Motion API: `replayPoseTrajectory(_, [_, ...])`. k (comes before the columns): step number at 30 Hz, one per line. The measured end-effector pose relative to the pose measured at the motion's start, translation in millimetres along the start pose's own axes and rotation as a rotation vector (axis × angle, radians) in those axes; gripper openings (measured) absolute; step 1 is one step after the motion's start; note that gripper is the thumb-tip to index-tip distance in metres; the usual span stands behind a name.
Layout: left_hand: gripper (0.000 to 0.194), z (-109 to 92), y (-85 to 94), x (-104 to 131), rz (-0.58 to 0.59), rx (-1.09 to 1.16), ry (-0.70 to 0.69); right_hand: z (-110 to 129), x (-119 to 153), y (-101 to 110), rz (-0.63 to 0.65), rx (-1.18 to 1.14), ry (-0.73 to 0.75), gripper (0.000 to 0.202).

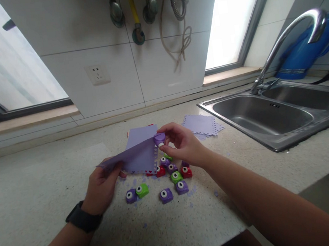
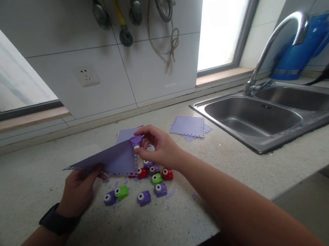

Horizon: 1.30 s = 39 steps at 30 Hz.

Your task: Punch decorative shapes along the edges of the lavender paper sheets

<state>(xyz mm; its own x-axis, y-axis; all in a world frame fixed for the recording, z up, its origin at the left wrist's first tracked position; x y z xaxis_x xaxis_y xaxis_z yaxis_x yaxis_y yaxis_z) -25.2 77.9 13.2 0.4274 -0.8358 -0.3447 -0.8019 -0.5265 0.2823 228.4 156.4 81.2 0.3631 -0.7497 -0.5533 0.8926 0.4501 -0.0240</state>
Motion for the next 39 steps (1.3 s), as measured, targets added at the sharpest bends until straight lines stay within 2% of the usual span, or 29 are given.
replayPoseTrajectory(14, [0.019,-5.4,0.4,1.5,0.023,-0.029,-0.063,-13.2,-1.2,0.9,0.007,-0.078,-0.092,0.045])
replayPoseTrajectory(20, [0.018,1.8,0.6,3.8,0.025,0.016,-0.015,-19.4,-2.2,0.8,0.006,-0.154,-0.192,0.042])
replayPoseTrajectory(26, [0.019,2.6,-3.1,6.3,0.087,0.098,0.011,-28.3,-5.0,4.8,-0.021,-0.199,-0.276,0.039])
replayPoseTrajectory(33, [0.017,3.9,-5.3,6.3,0.098,0.139,0.049,-43.8,-7.0,11.4,-0.025,-0.2,-0.308,0.038])
replayPoseTrajectory(39, [0.018,4.8,-5.2,7.1,0.083,0.171,0.078,-44.1,-6.9,11.5,-0.021,-0.221,-0.323,0.032])
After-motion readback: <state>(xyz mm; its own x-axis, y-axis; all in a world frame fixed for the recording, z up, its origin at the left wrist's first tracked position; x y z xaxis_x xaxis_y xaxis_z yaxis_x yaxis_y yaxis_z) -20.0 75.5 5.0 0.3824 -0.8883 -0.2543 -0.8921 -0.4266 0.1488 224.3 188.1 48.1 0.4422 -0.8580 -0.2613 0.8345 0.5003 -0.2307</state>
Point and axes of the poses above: each hand's wrist, its own x-axis away from the middle knuckle, its own y-axis out of the back of the hand, z = x × y, the point moved 8 cm from there along -x, towards the middle knuckle, and after that the axes turned 8 degrees about -z, right-handed, at the moved point
